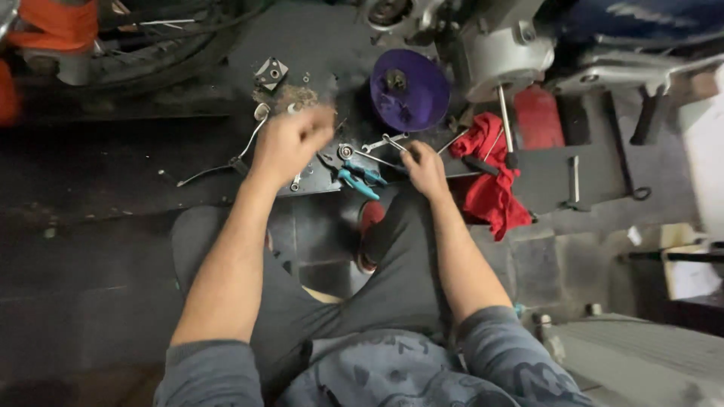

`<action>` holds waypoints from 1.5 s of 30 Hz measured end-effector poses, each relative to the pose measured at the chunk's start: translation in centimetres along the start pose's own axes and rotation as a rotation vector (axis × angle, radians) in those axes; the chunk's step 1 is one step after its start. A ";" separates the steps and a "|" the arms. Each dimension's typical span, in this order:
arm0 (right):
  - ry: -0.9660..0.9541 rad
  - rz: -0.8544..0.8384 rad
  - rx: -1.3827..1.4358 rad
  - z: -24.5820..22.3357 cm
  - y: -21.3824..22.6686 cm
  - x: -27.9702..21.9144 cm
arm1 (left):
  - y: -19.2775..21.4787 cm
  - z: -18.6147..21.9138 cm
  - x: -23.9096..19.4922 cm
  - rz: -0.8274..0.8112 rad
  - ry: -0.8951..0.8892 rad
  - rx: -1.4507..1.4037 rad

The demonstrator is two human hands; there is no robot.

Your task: The person works on a motorcycle engine, using a wrench and a socket wrench to loosen and tighten bolts on the cylinder head. They remove a bolt and place it in a purple bowl, then reattach a component to the engine.

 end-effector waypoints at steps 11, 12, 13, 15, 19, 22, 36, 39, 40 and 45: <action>-0.082 -0.028 0.164 -0.2 0.2 0.1 | -4.6 -6.6 -8.1 -0.232 0.226 0.352; -0.059 0.016 0.101 0.3 0.0 -0.1 | -4.9 -6.5 -8.0 -0.225 0.199 0.401; -0.035 0.058 0.038 0.8 -0.3 -0.3 | -5.0 -6.6 -7.9 -0.218 0.171 0.450; -0.063 0.069 0.113 1.0 -0.4 -0.4 | -5.2 -6.3 -6.4 -0.181 0.262 0.317; -0.048 0.129 0.182 -1.2 0.6 0.2 | -5.7 -8.3 -4.2 -0.058 0.360 0.221; -0.164 0.067 0.098 1.1 -0.6 -0.5 | -7.4 -12.6 -1.9 -0.010 0.255 0.015; -0.162 -0.095 0.009 -1.5 -1.9 0.9 | -13.3 -6.2 18.3 0.291 0.162 -0.918; -0.182 -0.116 0.010 -1.8 -1.9 1.6 | -14.1 -5.9 19.0 0.289 0.183 -1.011; -0.186 -0.140 -0.017 -2.3 -1.9 1.8 | -14.8 -6.0 19.2 0.244 0.208 -1.083; -0.140 -0.149 0.033 -1.9 -2.3 1.9 | -15.4 -5.5 18.9 0.226 0.162 -1.169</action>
Point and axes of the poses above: each hand's wrist, its own x-axis towards the middle knuckle, its own y-axis out of the back of the hand, z = x × y, the point moved 4 cm from there along x, towards the middle knuckle, and after that the axes turned 12 degrees about y, right-handed, at the moved point
